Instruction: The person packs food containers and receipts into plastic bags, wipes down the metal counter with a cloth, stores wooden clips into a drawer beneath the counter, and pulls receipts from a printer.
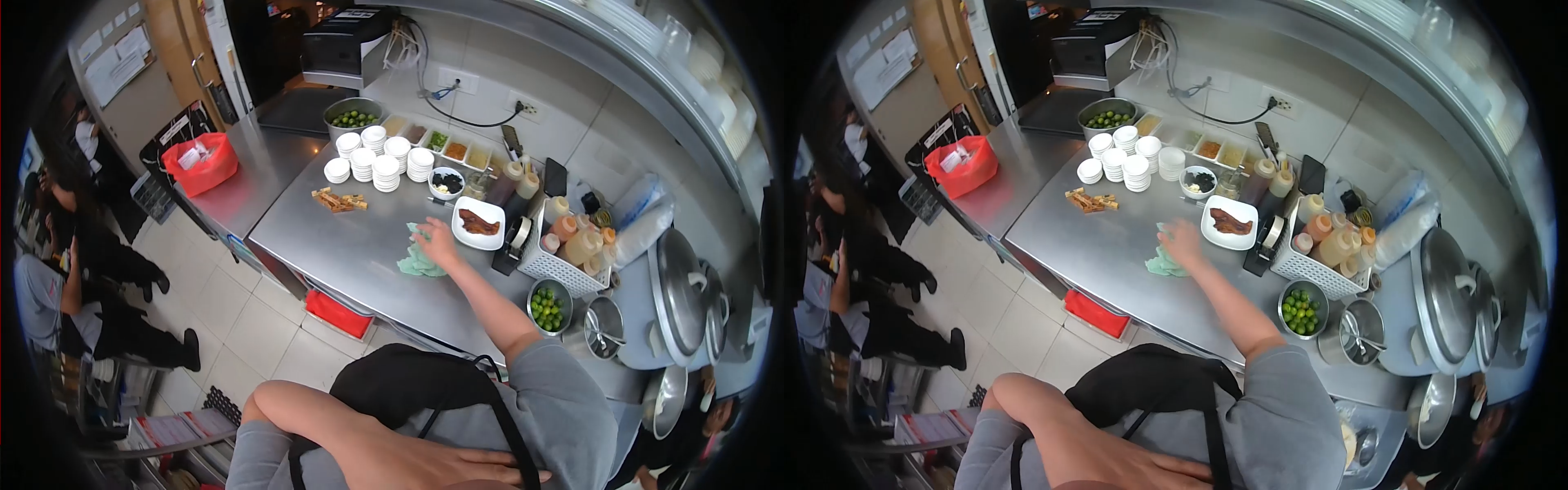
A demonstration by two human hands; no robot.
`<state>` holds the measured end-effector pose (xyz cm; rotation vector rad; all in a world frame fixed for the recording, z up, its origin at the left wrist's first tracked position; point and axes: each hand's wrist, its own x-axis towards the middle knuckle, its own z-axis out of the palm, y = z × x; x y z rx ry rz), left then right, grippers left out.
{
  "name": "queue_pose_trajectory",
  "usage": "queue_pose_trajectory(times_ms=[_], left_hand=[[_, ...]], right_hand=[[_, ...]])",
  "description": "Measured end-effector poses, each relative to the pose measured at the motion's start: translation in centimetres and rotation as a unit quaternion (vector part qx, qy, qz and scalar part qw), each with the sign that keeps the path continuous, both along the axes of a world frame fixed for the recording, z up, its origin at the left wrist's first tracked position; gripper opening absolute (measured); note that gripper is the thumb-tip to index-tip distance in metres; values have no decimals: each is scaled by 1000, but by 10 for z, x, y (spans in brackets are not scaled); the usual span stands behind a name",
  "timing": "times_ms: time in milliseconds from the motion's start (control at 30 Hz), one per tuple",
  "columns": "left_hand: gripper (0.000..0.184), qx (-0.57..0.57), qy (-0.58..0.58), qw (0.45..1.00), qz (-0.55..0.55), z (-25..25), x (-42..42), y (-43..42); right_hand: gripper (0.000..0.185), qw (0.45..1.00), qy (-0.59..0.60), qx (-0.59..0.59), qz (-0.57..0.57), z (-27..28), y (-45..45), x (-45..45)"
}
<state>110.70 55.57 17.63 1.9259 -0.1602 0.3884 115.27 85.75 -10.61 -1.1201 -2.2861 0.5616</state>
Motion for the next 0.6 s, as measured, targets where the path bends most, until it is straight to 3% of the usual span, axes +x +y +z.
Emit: queue_pose_trajectory(times_ms=[100,333,500,600], left_hand=[[77,6,-111,993,36,-16,4,3],[65,57,-133,988,63,-3,11,23],[60,33,-172,978,114,-5,15,27],[57,39,-173,975,135,-8,15,28]], right_hand=[[28,999,-31,-5,21,5,12,-1],[27,999,-37,-9,33,5,33,-8],[23,991,58,124,5,15,88,6],[21,980,89,176,-30,61,118,30]])
